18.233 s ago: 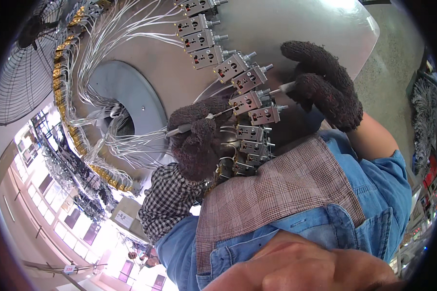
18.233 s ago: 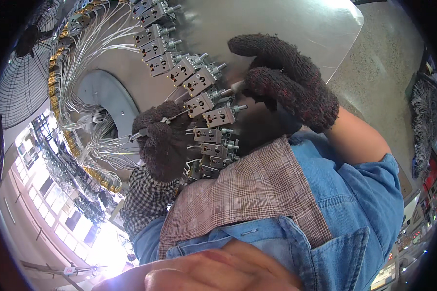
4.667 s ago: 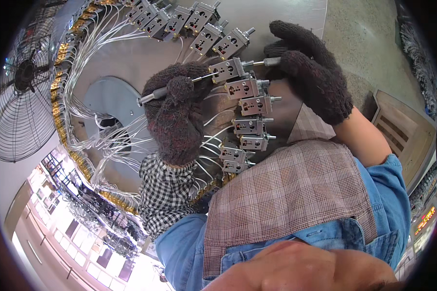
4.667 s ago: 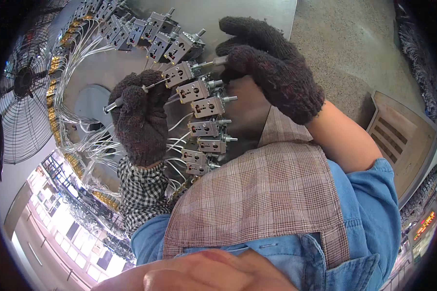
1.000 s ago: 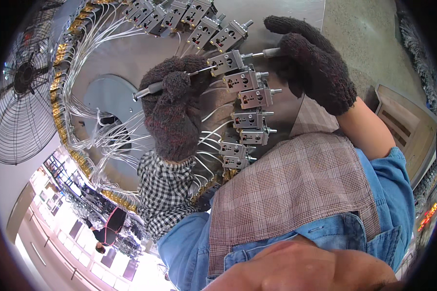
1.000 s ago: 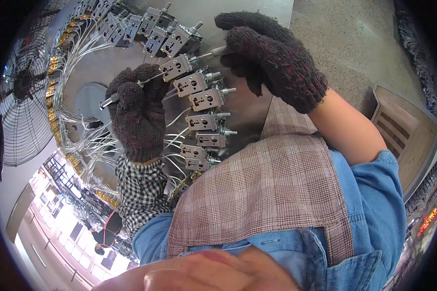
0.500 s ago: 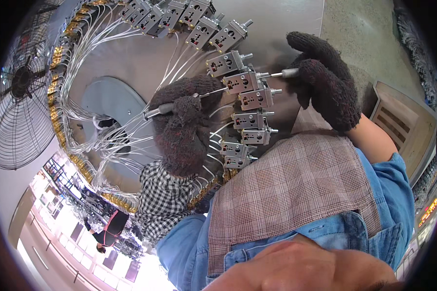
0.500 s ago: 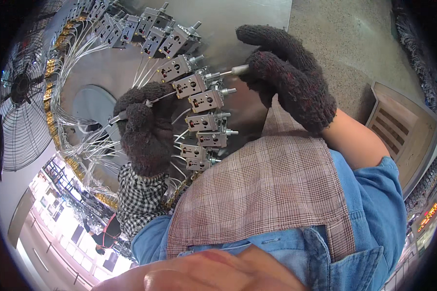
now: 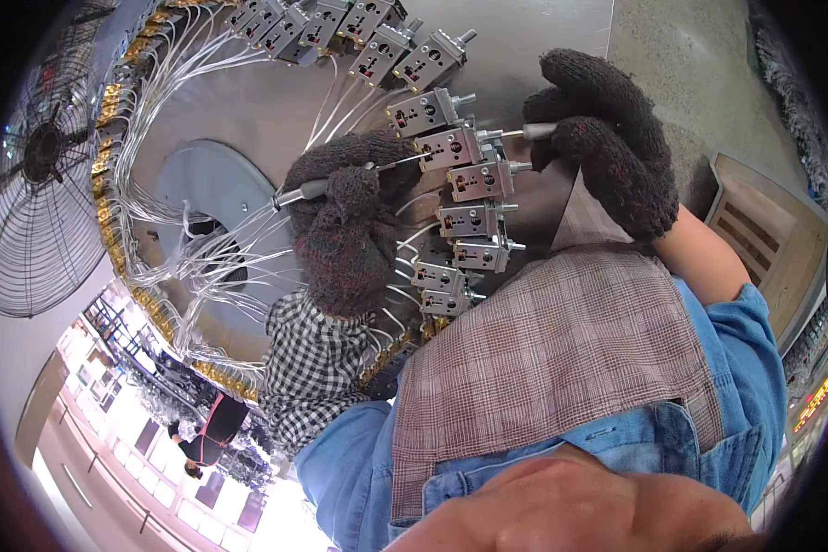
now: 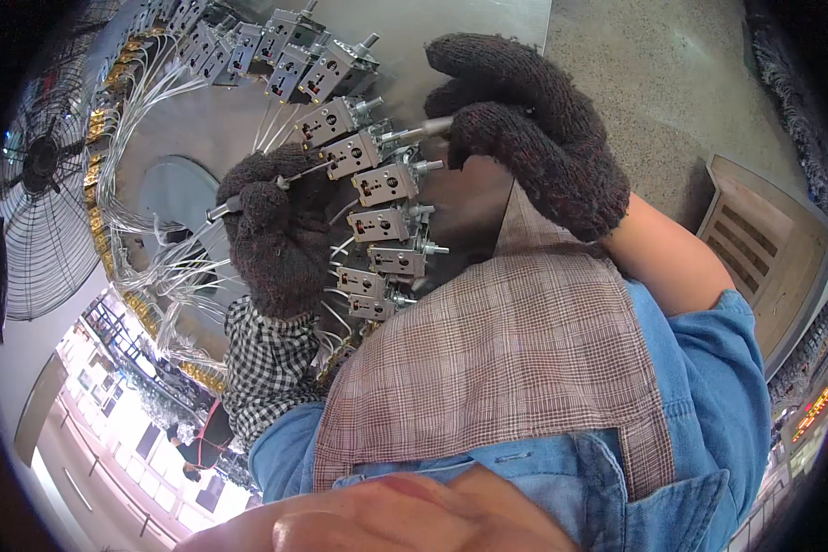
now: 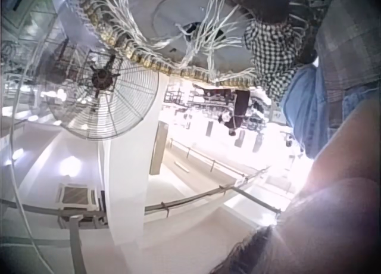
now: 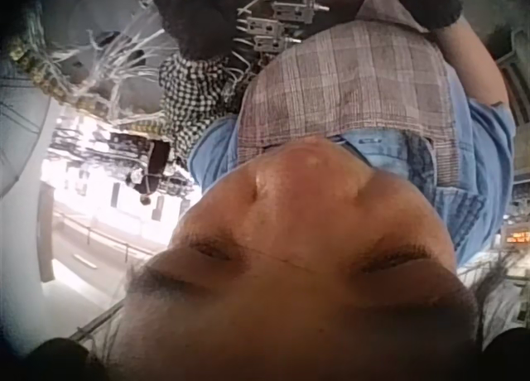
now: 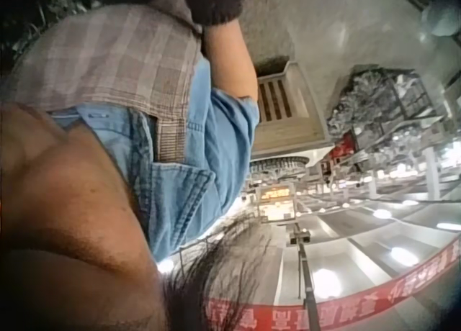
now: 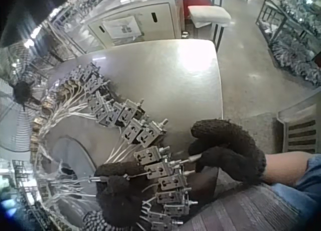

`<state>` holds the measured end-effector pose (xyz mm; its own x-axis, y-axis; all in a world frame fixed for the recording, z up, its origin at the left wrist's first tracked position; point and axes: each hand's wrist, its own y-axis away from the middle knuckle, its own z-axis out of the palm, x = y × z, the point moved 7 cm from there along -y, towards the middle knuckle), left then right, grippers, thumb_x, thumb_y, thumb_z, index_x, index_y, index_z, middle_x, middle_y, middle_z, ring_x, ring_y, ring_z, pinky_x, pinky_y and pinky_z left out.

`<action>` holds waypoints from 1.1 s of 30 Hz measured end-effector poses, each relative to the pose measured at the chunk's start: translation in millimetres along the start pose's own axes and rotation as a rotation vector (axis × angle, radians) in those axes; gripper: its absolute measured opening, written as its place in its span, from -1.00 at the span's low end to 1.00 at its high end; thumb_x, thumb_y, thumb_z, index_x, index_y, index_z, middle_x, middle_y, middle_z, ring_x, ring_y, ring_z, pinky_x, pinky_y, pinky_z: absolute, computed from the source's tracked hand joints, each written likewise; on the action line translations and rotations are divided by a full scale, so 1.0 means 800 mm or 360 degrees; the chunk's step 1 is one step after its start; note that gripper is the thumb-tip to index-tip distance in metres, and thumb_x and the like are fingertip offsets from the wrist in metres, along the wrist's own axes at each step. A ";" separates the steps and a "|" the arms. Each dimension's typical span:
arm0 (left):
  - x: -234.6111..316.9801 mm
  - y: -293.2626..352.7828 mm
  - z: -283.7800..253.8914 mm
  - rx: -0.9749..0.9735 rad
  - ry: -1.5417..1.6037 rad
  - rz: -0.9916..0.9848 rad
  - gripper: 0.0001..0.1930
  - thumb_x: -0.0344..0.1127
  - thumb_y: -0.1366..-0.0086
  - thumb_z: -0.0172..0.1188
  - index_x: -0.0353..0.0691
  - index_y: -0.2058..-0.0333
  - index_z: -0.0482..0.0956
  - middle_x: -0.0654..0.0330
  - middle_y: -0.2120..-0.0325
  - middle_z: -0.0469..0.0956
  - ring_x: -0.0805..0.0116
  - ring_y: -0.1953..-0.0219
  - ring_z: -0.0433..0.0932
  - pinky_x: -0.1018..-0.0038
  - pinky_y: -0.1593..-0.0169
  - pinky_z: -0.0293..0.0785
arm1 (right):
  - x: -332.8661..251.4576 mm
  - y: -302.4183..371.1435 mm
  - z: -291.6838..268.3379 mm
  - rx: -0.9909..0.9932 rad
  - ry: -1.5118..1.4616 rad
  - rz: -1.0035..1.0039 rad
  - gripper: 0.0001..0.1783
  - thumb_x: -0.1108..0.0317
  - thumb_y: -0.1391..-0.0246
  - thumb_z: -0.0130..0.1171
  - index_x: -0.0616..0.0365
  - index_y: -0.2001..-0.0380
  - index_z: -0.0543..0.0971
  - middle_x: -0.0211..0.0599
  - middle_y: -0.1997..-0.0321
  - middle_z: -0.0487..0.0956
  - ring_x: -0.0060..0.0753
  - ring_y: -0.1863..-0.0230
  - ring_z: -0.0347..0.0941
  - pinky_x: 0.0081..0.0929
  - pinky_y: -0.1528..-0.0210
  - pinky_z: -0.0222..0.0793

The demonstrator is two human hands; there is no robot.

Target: The person uses a small probe tool to inspect and test each electronic component in a large circular array.

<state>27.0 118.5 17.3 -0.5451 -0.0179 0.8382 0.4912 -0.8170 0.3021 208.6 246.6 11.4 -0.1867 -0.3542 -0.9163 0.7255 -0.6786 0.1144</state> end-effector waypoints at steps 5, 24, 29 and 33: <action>-0.004 0.001 -0.002 -0.0008 0.0162 -0.0168 -0.78 -0.41 -0.22 0.02 -0.30 0.17 0.30 -0.02 0.23 0.46 0.15 0.20 0.53 0.40 0.19 0.57 | 0.001 0.000 0.001 0.0014 0.0013 -0.0012 -0.61 0.40 -0.12 -0.02 0.19 -0.04 0.34 -0.18 0.21 0.50 -0.49 0.33 0.45 -0.56 0.32 0.44; 0.000 -0.001 -0.003 -0.0031 -0.0229 -0.0049 -0.76 -0.41 -0.20 0.06 -0.35 0.17 0.33 -0.01 0.22 0.46 0.20 0.17 0.51 0.43 0.15 0.55 | 0.001 -0.006 0.001 0.0318 0.0133 0.0064 -0.68 0.22 -0.14 -0.01 0.14 0.10 0.48 -0.28 0.40 0.54 -0.59 0.58 0.42 -0.66 0.56 0.36; -0.006 -0.001 -0.001 0.0020 -0.0077 -0.0191 -0.79 -0.43 -0.18 0.09 -0.37 0.22 0.37 0.00 0.23 0.47 0.21 0.20 0.53 0.45 0.20 0.58 | 0.008 0.002 -0.010 0.0405 0.0157 0.0381 -0.68 0.23 -0.15 -0.05 0.12 0.09 0.47 -0.30 0.45 0.54 -0.65 0.66 0.38 -0.70 0.64 0.30; -0.006 -0.001 -0.002 0.0000 -0.0013 -0.0120 -0.78 -0.39 -0.17 0.12 -0.33 0.22 0.39 0.00 0.23 0.48 0.20 0.21 0.54 0.45 0.26 0.61 | -0.008 -0.008 -0.001 0.0017 0.0702 -0.0024 -0.68 0.26 -0.13 -0.04 0.17 0.08 0.42 -0.27 0.42 0.56 -0.66 0.71 0.33 -0.71 0.68 0.26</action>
<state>27.9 118.3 12.5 -0.5750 0.0486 0.8167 0.4487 -0.8160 0.3644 205.9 253.4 15.9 0.1052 -0.0373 -0.9938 0.7177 -0.6889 0.1018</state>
